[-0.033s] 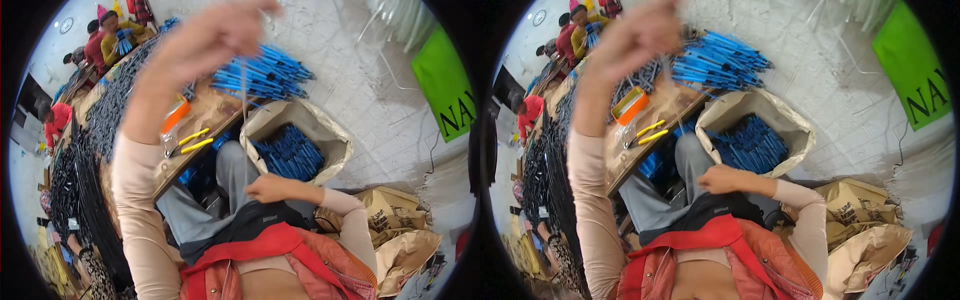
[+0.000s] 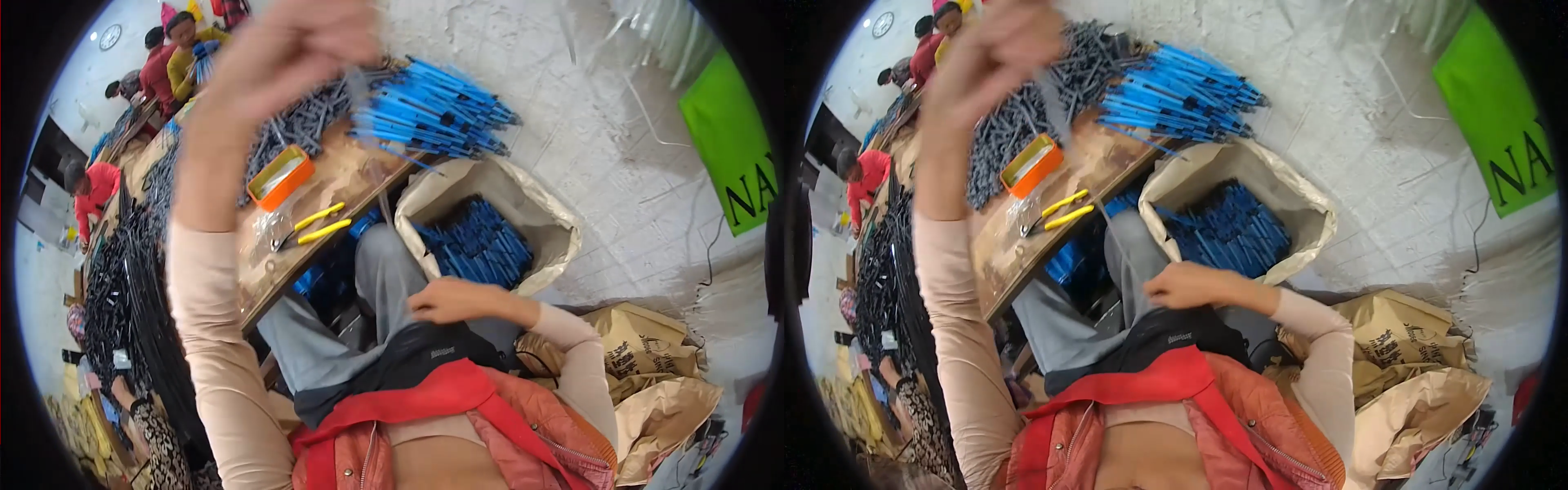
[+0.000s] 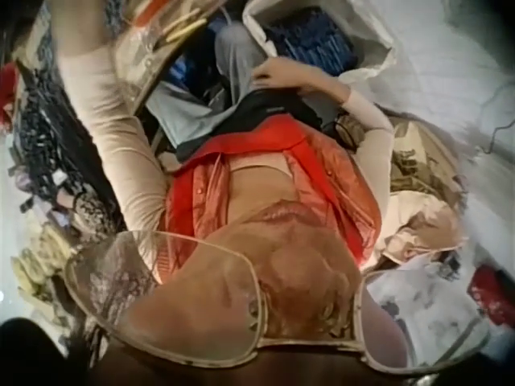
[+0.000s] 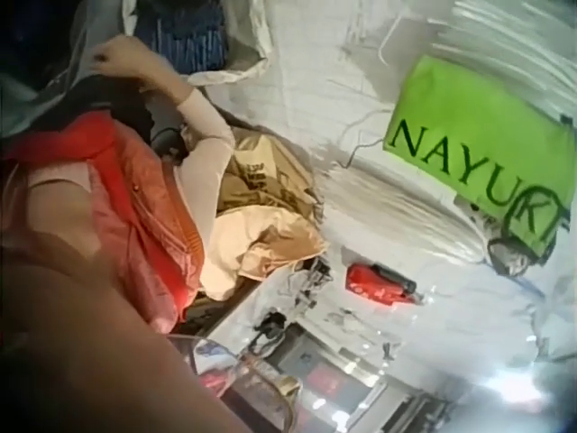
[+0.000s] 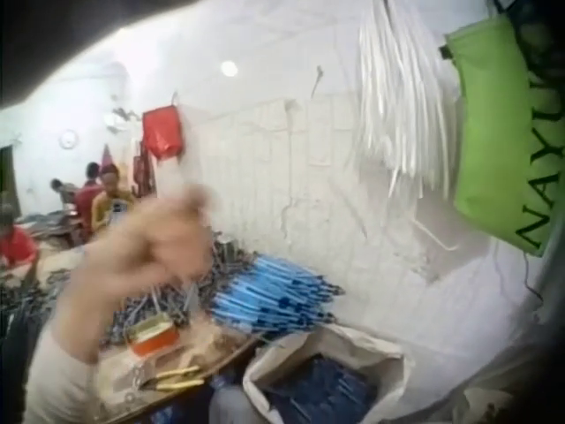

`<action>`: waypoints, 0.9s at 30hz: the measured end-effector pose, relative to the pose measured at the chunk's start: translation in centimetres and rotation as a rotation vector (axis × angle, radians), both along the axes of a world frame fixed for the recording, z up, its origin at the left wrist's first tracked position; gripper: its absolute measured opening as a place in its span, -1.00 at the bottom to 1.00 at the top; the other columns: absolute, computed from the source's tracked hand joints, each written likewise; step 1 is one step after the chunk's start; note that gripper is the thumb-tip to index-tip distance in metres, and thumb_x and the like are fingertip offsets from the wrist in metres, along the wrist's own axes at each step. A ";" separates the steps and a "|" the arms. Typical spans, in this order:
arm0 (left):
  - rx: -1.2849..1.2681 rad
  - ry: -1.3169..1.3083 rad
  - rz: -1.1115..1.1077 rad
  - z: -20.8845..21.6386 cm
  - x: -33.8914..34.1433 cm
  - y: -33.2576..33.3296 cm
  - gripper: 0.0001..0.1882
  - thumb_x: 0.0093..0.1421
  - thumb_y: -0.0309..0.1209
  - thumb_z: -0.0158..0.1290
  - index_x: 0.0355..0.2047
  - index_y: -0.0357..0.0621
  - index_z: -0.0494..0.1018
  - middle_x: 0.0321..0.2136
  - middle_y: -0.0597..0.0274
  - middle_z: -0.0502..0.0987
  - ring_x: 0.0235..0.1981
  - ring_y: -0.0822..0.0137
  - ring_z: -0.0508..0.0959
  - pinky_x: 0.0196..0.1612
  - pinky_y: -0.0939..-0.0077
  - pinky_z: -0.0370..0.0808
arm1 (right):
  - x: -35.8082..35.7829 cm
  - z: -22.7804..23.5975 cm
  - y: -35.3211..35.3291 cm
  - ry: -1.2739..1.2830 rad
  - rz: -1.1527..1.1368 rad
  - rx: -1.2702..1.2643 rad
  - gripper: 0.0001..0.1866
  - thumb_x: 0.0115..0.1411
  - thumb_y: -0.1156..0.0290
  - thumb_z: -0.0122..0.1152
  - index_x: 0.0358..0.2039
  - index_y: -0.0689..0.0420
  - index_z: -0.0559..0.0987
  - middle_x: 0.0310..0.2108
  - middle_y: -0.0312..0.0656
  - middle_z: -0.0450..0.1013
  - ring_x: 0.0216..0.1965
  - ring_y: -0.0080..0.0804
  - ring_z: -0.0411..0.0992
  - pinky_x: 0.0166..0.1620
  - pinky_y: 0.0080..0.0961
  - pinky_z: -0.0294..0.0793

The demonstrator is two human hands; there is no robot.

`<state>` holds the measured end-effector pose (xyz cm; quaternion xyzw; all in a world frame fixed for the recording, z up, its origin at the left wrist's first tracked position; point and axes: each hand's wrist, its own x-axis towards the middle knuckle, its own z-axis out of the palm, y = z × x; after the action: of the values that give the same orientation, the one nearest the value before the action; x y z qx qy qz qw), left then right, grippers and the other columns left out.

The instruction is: Bundling and trimming small blue electrical components using wire cutters at a workbench.

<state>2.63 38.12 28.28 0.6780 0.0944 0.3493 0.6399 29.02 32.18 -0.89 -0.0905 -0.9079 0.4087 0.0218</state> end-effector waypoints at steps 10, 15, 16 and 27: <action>-0.474 -0.668 1.440 -22.9 -11.1 -18.0 -0.76 0.32 -0.25 0.00 -0.11 -0.08 0.44 -0.45 0.36 0.55 -0.48 0.57 0.47 -0.43 0.64 0.38 | 8.5 5.2 11.4 0.514 -0.221 -1.003 -0.74 0.31 0.22 0.08 -0.30 0.18 0.47 -0.60 -0.27 0.40 -0.64 -0.55 0.34 -0.54 -0.58 0.34; -0.790 -1.340 0.951 -25.0 1.0 -13.0 -0.78 0.28 -0.48 0.05 -0.11 -0.34 0.40 -0.17 0.09 0.52 -0.17 0.36 0.55 -0.12 0.64 0.58 | 6.1 2.3 11.4 1.221 -0.169 -1.688 -0.70 0.32 0.12 0.06 -0.11 0.05 0.49 -0.45 -0.43 0.33 -0.50 -0.64 0.22 -0.42 -0.67 0.21; -0.773 -1.158 0.949 -24.5 4.7 -11.7 -0.76 0.31 -0.43 0.01 -0.07 -0.31 0.40 -0.12 0.07 0.53 -0.05 0.30 0.54 0.06 0.52 0.53 | 5.4 -0.8 10.3 0.958 -0.290 -1.639 -0.65 0.31 0.11 0.07 -0.04 0.07 0.47 -0.44 -0.44 0.31 -0.48 -0.64 0.21 -0.42 -0.67 0.20; -0.767 -0.526 0.868 -27.9 9.2 -3.1 -0.61 0.34 -0.21 -0.02 -0.05 -0.31 0.40 -0.17 0.06 0.57 -0.12 0.26 0.58 -0.02 0.47 0.55 | 3.8 3.5 9.5 0.749 -0.756 -0.775 -0.65 0.37 0.31 -0.02 0.00 0.32 0.47 -0.48 -0.34 0.38 -0.56 -0.69 0.27 -0.51 -0.74 0.22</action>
<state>11.79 35.05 0.40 0.1921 0.3189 0.6729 0.6392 32.82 41.69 2.61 -0.2561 -0.5316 0.6743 0.4441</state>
